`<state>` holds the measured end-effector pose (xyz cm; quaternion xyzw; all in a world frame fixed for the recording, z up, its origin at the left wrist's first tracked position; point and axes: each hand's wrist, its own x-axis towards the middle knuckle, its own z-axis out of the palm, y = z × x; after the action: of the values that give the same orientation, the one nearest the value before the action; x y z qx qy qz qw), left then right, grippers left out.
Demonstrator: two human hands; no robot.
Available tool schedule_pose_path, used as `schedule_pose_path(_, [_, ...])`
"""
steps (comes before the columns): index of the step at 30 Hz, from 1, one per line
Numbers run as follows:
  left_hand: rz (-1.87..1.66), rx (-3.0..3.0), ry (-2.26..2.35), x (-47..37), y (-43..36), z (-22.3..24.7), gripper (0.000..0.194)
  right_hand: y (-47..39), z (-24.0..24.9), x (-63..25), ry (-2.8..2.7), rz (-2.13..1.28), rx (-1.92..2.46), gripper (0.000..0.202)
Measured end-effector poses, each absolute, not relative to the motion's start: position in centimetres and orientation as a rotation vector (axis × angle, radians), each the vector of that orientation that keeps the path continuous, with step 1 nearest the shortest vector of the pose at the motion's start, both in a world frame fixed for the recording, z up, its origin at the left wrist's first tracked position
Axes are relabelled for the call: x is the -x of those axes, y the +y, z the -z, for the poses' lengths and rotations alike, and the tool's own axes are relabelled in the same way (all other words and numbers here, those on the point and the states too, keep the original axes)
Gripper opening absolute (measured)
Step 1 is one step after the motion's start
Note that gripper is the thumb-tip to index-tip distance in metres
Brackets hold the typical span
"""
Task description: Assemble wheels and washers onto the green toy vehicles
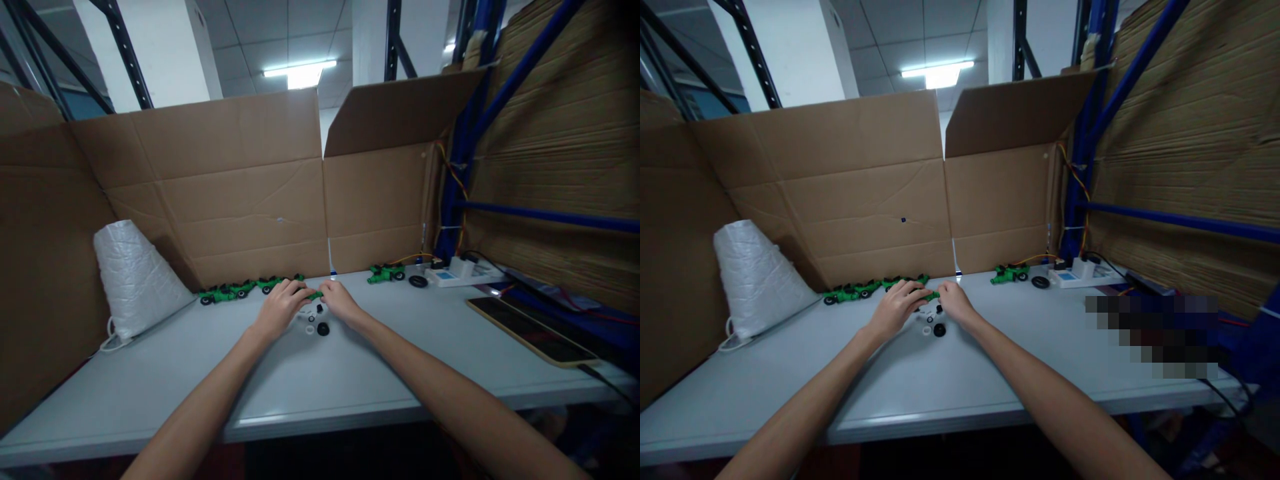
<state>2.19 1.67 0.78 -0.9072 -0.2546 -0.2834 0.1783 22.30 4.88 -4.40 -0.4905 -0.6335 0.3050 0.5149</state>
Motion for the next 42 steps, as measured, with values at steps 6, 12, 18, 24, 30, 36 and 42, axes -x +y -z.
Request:
schedule_pose_path(6, [0.833, 2.631, -0.745, -2.1, 1.7, -0.8, 0.031, 4.7, 4.1, -22.1, -1.377, -0.906, 1.177, 0.021])
schedule_pose_path(12, [1.118, 2.796, -0.798, -1.6, 2.0, -1.0, 0.029, 3.6, 3.4, -22.2, -1.34, -1.195, 1.04, 0.02])
schedule_pose_path(18, [1.607, 2.86, -1.198, -1.2, 3.5, -0.3, 0.032, 3.5, 3.7, -22.3, -1.406, -1.191, 0.979, 0.027])
schedule_pose_path(24, [2.051, 2.664, -1.489, -0.8, 4.7, -0.1, 0.05, 2.8, 4.9, -21.7, -1.863, -0.687, 1.009, 0.022])
schedule_pose_path(30, [2.337, 2.573, -1.624, -1.0, 4.6, 0.2, 0.058, 1.2, 4.5, -21.1, -2.053, -0.381, 1.063, 0.009])
schedule_pose_path(36, [2.665, 2.629, -1.602, -1.5, 4.1, 0.0, 0.053, 1.6, 4.0, -21.5, -1.912, -0.469, 1.003, 0.02])
schedule_pose_path(42, [2.865, 2.691, -1.529, -1.8, 3.6, -0.2, 0.045, 3.1, 4.6, -21.5, -1.606, -0.758, 0.897, 0.028])
